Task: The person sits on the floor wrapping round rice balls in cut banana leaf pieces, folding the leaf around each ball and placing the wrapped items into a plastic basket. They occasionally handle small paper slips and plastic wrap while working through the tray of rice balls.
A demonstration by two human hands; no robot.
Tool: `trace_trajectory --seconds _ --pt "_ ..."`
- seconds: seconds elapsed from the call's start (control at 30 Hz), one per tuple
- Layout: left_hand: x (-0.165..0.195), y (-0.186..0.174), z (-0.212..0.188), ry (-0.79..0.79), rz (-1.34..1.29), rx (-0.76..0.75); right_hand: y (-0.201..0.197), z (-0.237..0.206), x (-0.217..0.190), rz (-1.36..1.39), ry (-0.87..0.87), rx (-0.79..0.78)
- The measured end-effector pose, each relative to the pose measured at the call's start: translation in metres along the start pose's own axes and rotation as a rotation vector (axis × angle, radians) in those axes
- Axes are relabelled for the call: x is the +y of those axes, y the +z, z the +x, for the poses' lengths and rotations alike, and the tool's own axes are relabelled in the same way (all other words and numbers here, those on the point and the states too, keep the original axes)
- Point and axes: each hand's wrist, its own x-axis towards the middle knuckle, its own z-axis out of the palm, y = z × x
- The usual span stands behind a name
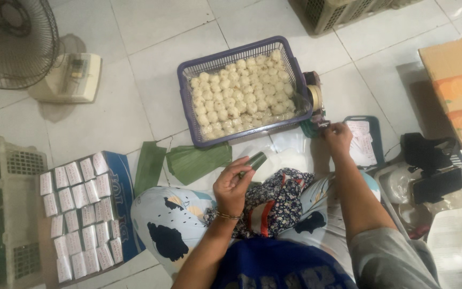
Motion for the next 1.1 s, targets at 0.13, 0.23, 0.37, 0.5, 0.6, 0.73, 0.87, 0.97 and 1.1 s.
trace_trajectory --seconds 0.13,0.23,0.37,0.5,0.6,0.73,0.87,0.97,1.1 --pt "0.016 0.001 -0.001 0.138 0.133 0.0 -0.001 -0.003 -0.003 0.002 0.075 -0.043" --pt "0.027 -0.002 0.001 0.244 0.263 -0.006 -0.003 -0.004 -0.013 0.035 0.225 -0.162" --pt "0.035 -0.005 0.003 0.271 0.42 0.015 -0.011 -0.02 -0.066 0.33 0.438 -0.406" --pt "0.037 -0.002 0.007 0.505 0.637 0.007 -0.025 -0.071 -0.137 0.631 0.321 -0.693" --pt "0.038 0.007 0.007 0.392 0.568 0.005 -0.026 -0.1 -0.178 0.63 0.332 -0.776" --pt "0.036 0.001 0.004 -0.015 0.231 0.065 -0.026 -0.118 -0.203 0.269 0.06 -0.656" --pt "0.033 -0.025 0.005 -0.058 0.073 0.017 -0.025 -0.126 -0.2 0.336 -0.532 -0.356" --pt "0.036 -0.044 0.005 0.043 0.187 -0.153 -0.017 -0.124 -0.192 0.62 -0.475 -0.751" --pt "0.046 -0.067 0.006 0.233 0.284 -0.189 0.007 -0.124 -0.189 0.809 -0.007 -1.084"
